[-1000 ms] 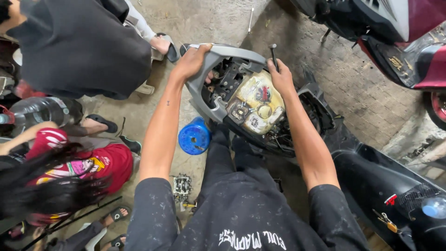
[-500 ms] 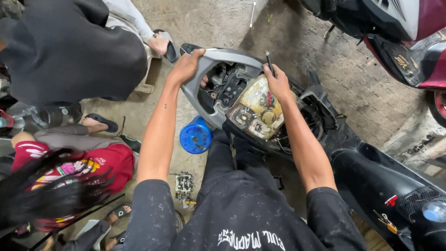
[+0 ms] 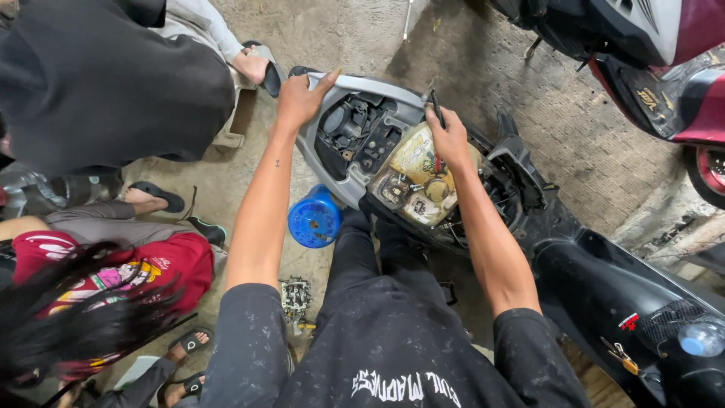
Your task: The person places a silver plastic body panel onto the front of a scooter and secures it using a T-handle wrench. They tighten several fasteners on the panel and the surrounding area while standing in a workshop.
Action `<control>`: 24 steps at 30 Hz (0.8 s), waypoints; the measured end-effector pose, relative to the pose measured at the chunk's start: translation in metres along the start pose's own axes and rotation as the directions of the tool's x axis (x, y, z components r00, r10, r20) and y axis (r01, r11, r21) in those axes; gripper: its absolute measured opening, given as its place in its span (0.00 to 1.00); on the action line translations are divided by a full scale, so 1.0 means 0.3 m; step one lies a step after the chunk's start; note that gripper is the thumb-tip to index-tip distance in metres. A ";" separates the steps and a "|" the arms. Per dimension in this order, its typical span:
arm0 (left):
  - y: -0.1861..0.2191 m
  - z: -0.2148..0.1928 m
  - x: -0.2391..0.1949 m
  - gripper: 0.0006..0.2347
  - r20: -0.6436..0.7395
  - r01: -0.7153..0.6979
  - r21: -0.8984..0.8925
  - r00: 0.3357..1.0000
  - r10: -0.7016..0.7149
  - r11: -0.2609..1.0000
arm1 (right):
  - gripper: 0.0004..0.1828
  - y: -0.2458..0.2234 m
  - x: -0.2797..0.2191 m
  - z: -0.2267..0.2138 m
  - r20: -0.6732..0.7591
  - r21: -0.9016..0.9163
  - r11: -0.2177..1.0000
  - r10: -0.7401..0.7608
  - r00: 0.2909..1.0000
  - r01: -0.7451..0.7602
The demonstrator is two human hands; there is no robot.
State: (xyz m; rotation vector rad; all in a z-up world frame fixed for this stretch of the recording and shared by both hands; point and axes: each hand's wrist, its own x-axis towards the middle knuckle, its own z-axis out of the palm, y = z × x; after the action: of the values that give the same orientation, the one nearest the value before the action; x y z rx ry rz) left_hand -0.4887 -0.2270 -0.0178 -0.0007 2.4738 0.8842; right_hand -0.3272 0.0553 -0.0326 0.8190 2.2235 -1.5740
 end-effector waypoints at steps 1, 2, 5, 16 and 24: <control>0.001 0.001 -0.001 0.33 0.002 -0.002 0.001 1.000 0.002 1.000 | 0.29 0.016 0.011 0.003 -0.002 0.001 1.000 0.001 1.000 -0.001; 0.002 0.002 -0.002 0.33 -0.033 -0.002 0.020 0.999 0.002 1.000 | 0.27 0.033 0.021 0.005 -0.008 -0.019 0.999 -0.040 0.999 0.039; 0.011 0.008 -0.023 0.33 -0.115 0.034 0.059 0.993 -0.027 0.998 | 0.24 0.074 0.038 0.020 -0.039 -0.044 0.991 -0.126 0.991 0.124; -0.010 0.041 -0.040 0.29 -0.238 -0.066 -0.046 0.970 0.054 0.997 | 0.33 0.074 0.076 0.081 -0.179 -0.144 0.982 -0.147 0.973 0.122; 0.007 0.009 -0.087 0.19 -0.246 -0.258 -0.136 0.944 0.219 0.957 | 0.36 0.108 0.118 0.063 -0.133 -0.240 0.950 -0.235 0.963 0.198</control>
State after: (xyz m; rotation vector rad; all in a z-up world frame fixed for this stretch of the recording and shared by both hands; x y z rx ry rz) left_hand -0.4651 -0.2282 -0.0062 0.1521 2.6420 1.2572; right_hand -0.3373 0.0552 -0.0831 0.6752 2.6278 -1.3500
